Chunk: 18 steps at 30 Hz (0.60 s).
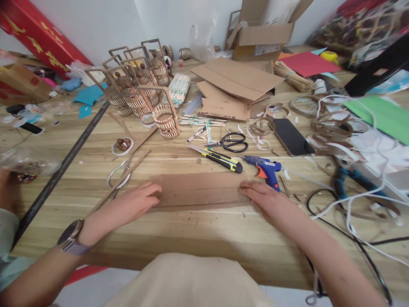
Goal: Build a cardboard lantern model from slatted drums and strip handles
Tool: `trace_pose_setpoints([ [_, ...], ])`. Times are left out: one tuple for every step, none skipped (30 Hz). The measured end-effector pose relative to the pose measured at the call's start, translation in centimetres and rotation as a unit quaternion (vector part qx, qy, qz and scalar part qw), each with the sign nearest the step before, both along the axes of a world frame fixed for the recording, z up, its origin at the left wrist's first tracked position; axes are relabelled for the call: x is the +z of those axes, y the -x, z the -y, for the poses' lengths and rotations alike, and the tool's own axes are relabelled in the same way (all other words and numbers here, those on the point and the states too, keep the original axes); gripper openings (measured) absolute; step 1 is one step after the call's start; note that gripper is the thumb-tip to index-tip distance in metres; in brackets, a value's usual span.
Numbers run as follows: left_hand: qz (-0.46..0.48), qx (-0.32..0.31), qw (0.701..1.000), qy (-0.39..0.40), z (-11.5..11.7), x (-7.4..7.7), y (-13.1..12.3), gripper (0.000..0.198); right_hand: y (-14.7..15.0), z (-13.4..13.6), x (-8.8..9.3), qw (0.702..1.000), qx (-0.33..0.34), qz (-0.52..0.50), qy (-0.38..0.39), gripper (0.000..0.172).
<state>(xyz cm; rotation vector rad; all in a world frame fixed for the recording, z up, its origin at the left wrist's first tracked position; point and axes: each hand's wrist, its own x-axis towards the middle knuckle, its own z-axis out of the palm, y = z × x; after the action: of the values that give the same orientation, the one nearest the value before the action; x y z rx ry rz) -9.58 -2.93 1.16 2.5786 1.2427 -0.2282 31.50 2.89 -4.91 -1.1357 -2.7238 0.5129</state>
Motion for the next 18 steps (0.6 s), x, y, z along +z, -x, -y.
trace_pose_setpoints([
  [-0.012,-0.013,1.0,0.006,-0.5,0.1,-0.5,0.031,0.1,0.0,0.1,1.0,-0.001,-0.003,0.003,0.047],
  [-0.019,-0.028,0.999,0.011,-1.0,0.2,-0.9,0.032,0.1,0.0,0.2,1.0,0.0,-0.007,0.005,0.048],
  [-0.02,-0.044,0.999,0.018,-1.5,0.2,-1.2,0.032,0.2,0.0,0.4,1.0,0.003,-0.013,0.003,0.049],
  [-0.017,-0.058,0.998,0.023,-2.0,0.2,-1.5,0.031,0.3,0.0,0.6,1.0,0.006,-0.017,0.0,0.05],
  [-0.012,-0.07,0.997,0.027,-2.5,0.2,-1.8,0.031,0.3,0.0,0.8,1.0,0.011,-0.019,-0.002,0.049],
  [-0.005,-0.08,0.996,0.031,-2.9,0.1,-2.0,0.033,0.4,0.0,0.9,1.0,0.014,-0.018,-0.003,0.049],
  [0.004,-0.087,0.996,0.033,-3.3,0.1,-2.3,0.037,0.5,0.0,1.1,1.0,0.017,-0.016,-0.003,0.048],
  [0.013,-0.094,0.995,0.033,-3.6,0.0,-2.5,0.045,0.5,0.0,1.2,1.0,0.018,-0.013,-0.002,0.048],
  [0.02,-0.103,0.994,0.032,-3.9,0.0,-2.8,0.054,0.6,0.0,1.3,1.0,0.017,-0.01,0.001,0.049],
  [0.023,-0.117,0.993,0.026,-4.1,-0.1,-3.0,0.059,0.6,0.0,1.4,1.0,0.014,-0.01,0.003,0.049],
  [0.021,-0.13,0.991,0.016,-4.3,-0.3,-3.4,0.06,0.7,0.1,1.4,1.0,0.011,-0.011,0.003,0.049],
  [0.019,-0.143,0.989,0.001,-4.5,-0.5,-3.7,0.058,0.7,0.1,1.5,1.0,0.008,-0.013,0.004,0.05],
  [0.021,-0.158,0.987,-0.016,-4.7,-0.9,-4.1,0.053,0.7,0.2,1.5,1.0,0.006,-0.014,0.006,0.05],
  [0.028,-0.173,0.984,-0.028,-5.0,-1.2,-4.6,0.048,0.8,0.3,1.4,1.0,0.004,-0.014,0.006,0.051],
  [0.043,-0.188,0.981,-0.032,-5.3,-1.7,-5.1,0.046,0.8,0.3,1.4,1.0,0.001,-0.013,0.006,0.051],
  [0.064,-0.196,0.978,-0.025,-5.6,-2.1,-5.6,0.046,0.8,0.4,1.5,1.0,-0.002,-0.011,0.006,0.052],
  [0.089,-0.187,0.978,-0.009,-6.0,-2.5,-6.1,0.047,0.9,0.5,1.5,1.0,-0.004,-0.011,0.008,0.052],
  [0.112,-0.16,0.981,0.014,-6.4,-2.8,-6.7,0.045,0.9,0.5,1.6,1.0,-0.008,-0.012,0.009,0.051],
])
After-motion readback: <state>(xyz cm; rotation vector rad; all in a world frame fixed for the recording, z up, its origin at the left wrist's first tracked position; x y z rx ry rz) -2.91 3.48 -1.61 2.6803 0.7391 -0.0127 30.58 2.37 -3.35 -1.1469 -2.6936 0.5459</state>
